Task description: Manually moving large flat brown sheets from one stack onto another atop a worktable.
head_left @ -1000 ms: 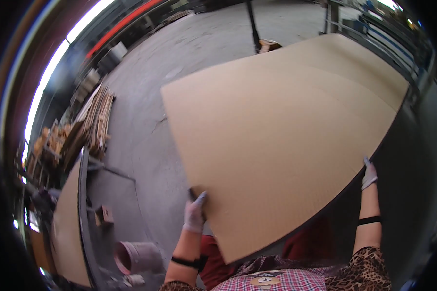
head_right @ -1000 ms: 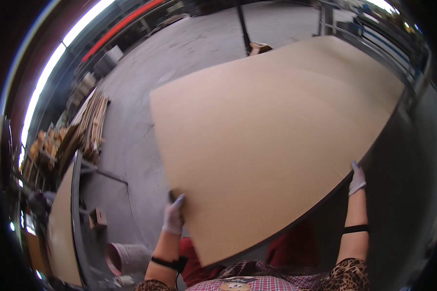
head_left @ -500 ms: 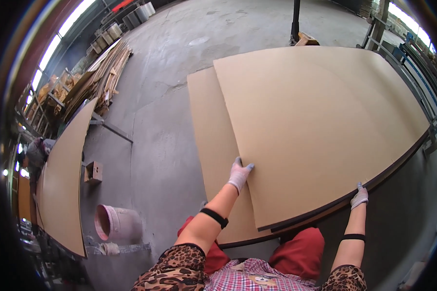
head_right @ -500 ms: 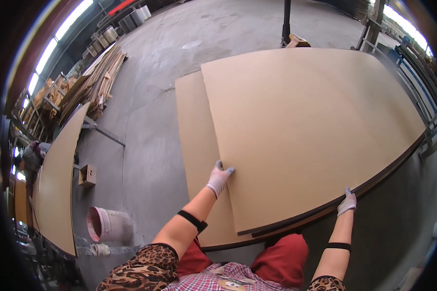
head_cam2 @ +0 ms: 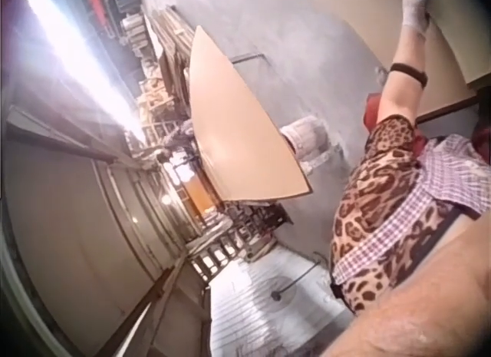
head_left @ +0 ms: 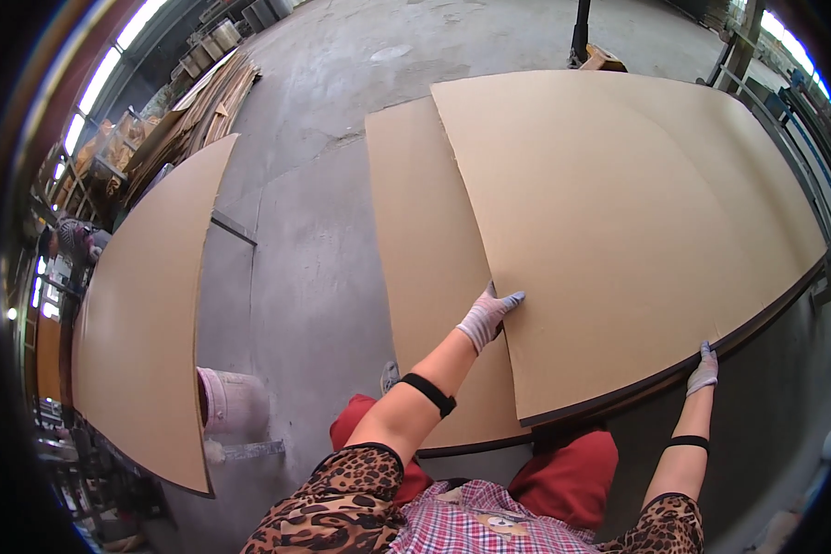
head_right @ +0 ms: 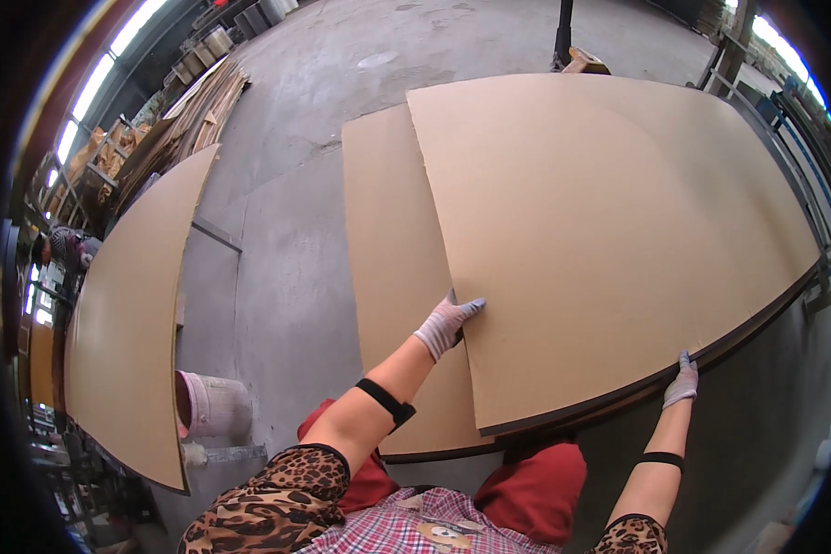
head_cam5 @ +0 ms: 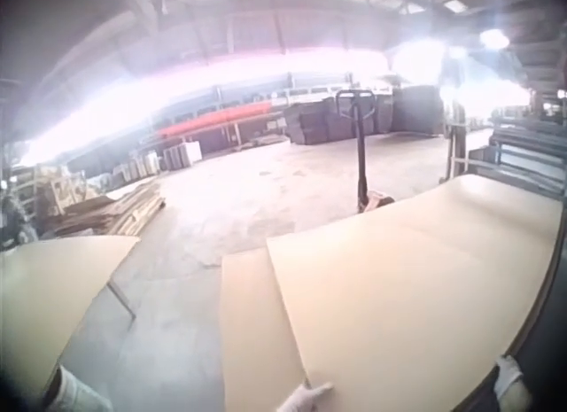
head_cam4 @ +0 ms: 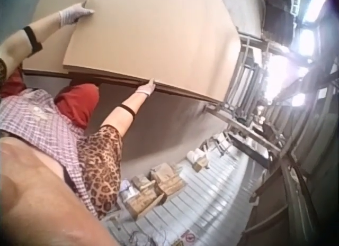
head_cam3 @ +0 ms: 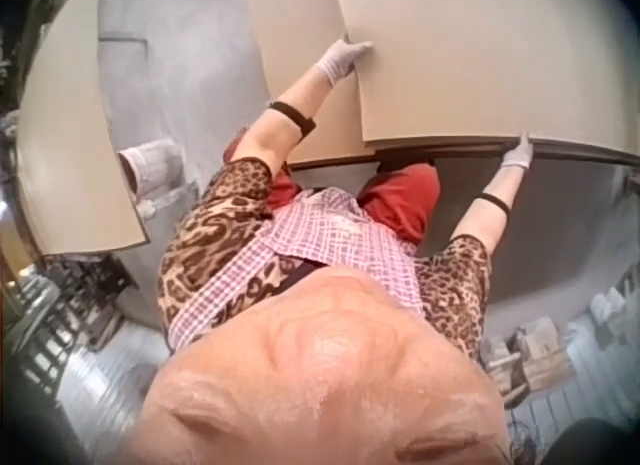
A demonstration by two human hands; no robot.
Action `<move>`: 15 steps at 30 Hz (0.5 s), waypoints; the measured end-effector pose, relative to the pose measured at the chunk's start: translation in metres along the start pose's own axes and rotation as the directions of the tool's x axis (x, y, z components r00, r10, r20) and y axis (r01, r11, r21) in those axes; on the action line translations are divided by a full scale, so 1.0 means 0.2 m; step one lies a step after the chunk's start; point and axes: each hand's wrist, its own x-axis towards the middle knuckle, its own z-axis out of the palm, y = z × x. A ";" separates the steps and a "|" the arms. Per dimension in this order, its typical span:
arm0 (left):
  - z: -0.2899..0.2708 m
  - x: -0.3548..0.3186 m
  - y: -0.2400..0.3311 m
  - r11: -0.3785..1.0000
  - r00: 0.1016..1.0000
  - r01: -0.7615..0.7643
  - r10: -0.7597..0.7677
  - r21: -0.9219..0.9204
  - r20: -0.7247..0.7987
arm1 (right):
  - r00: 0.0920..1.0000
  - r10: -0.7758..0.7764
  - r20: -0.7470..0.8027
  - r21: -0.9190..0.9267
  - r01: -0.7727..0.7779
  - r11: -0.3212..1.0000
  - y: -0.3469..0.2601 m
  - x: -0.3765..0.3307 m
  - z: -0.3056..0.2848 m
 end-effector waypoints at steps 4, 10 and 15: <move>-0.01 -0.06 -0.01 0.999 0.986 -0.017 0.025 0.048 -0.166 | 0.996 0.064 -0.069 -0.012 -0.065 0.998 -0.01 -0.13 0.05; -0.43 -0.57 0.08 1.000 0.960 -0.001 -0.002 -0.008 -0.279 | 0.973 0.201 0.113 -0.101 -0.190 0.977 0.19 -0.69 0.13; -0.77 -0.63 -0.05 0.995 0.872 -0.008 0.056 0.101 -0.487 | 0.951 0.263 0.162 -0.195 -0.230 0.953 0.32 -0.94 0.21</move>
